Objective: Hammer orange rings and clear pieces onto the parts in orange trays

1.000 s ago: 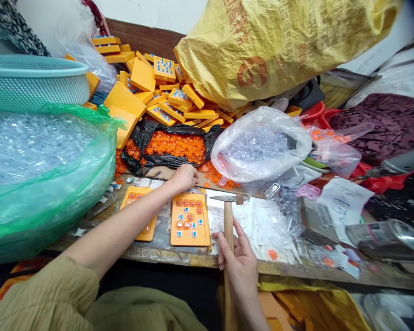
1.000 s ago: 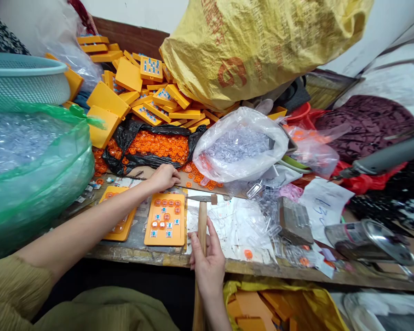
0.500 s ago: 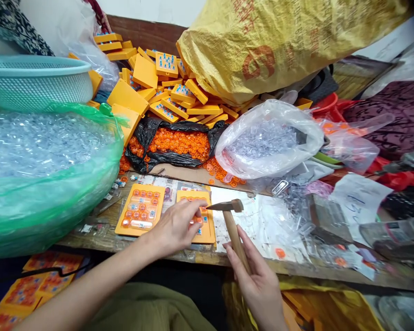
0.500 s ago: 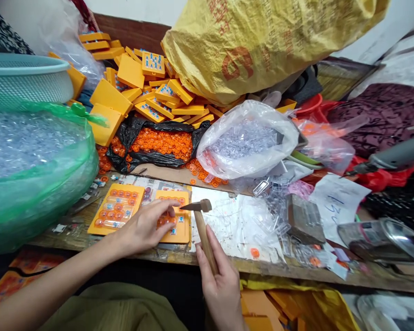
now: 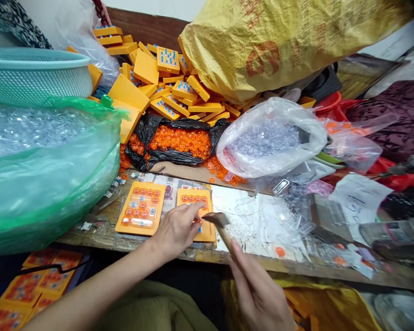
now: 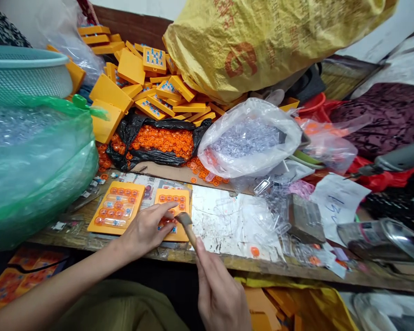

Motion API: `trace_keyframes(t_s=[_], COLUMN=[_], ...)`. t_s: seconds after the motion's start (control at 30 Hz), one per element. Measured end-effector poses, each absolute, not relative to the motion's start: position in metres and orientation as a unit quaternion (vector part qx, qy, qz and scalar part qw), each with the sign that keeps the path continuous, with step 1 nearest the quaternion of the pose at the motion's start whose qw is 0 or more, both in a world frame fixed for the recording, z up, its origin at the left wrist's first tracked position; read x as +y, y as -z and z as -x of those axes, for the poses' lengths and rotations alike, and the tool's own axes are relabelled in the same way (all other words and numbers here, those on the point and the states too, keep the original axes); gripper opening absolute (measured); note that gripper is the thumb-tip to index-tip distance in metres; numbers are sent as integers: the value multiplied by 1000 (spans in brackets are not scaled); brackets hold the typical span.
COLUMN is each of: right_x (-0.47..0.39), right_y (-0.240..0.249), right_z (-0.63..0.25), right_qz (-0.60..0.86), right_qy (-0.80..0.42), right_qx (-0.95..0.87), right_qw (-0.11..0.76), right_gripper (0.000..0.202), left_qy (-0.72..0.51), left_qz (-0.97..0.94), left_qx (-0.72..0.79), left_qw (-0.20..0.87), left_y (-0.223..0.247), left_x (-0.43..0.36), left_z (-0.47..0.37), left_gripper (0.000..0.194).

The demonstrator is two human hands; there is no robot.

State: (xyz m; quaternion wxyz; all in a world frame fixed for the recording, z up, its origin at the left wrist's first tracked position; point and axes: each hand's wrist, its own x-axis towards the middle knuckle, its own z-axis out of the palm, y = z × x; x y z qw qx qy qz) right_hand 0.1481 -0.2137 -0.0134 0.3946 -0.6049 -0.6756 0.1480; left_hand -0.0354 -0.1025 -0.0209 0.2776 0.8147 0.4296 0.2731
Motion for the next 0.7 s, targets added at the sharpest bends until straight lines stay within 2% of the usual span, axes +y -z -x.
trace_keyframes(t_s=[0.1,0.17,0.27,0.4,0.7], right_x=[-214,-212,-204,-191,-184], right_y=[21,26,33,35,30], right_z=[-151,-152,-153,-153,-155], right_qz=[622,670,728,709,669], right_qy=[-216,-242,-265,-339,-385], right_qx=[-647,-566,-416,-309,-267], right_qw=[385,415,476,535,577], right_gripper=[43,39,53,78,83], left_qy=[-293,-306,-277,-188,-126], left_qz=[-807,-808,-833,-861,-873], left_qx=[425,418,415,420,403], left_qw=[287,279,240,218,243], left_y=[18,13,6,8,18], left_x=[-98,-86,-52,-1,37], left_z=[37,35,20,-15,-25], left_gripper=[43,32,19,24,21])
